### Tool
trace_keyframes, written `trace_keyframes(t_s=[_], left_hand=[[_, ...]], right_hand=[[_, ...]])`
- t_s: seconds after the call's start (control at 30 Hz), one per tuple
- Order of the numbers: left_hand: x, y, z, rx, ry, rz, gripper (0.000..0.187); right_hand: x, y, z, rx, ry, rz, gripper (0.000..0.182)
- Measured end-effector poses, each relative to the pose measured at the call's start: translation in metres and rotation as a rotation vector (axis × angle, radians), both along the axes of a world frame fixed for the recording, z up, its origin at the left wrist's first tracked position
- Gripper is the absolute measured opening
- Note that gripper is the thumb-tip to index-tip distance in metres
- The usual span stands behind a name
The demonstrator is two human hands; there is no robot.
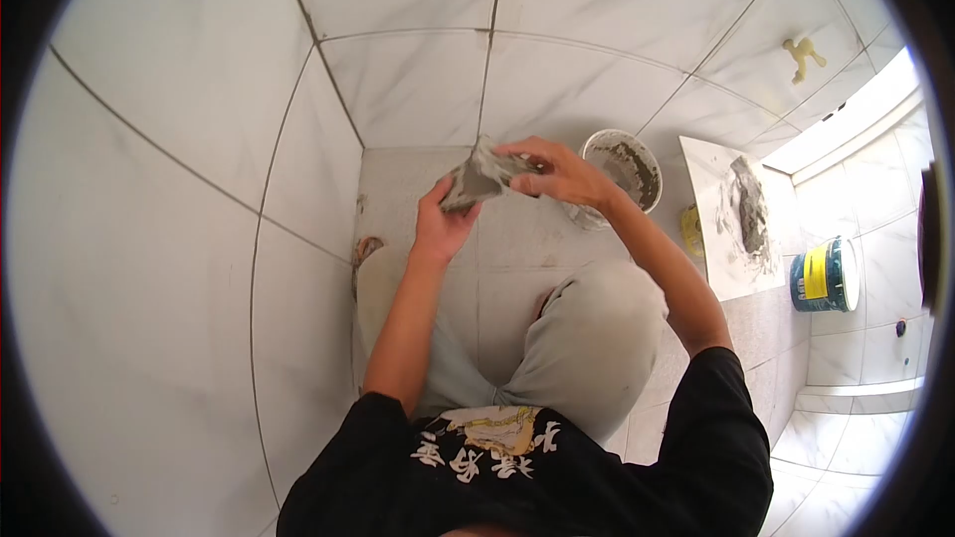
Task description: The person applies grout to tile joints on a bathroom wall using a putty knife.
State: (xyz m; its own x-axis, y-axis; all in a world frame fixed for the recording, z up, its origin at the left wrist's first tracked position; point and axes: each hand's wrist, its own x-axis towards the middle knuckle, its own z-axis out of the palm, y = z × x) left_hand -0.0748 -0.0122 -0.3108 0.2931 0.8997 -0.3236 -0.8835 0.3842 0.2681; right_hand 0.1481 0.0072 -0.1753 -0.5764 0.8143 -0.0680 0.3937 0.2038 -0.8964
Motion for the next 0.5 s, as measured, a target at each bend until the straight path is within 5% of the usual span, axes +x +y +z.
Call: trace_keyframes(t_s=[0.03,0.1,0.33,0.4,0.5], left_hand=[[0.001,-0.001,0.01,-0.01,0.012,0.009,0.03],[0.009,0.001,0.022,0.104,0.153,-0.003,0.03],[0.004,0.006,0.038,0.173,0.161,0.105,0.031],[-0.014,0.013,0.018,0.203,0.258,0.007,0.032],[-0.018,0.009,-0.013,-0.008,0.304,0.006,0.033]], right_hand=[[0.007,-0.005,-0.001,-0.01,0.012,0.009,0.057],[0.025,-0.016,-0.001,0.52,-0.163,0.08,0.05],[0.187,-0.022,0.005,0.415,-0.556,-0.21,0.045],[0.254,-0.055,0.011,-0.139,0.59,-0.757,0.045],[0.318,-0.121,0.055,-0.038,0.786,-0.788,0.049]])
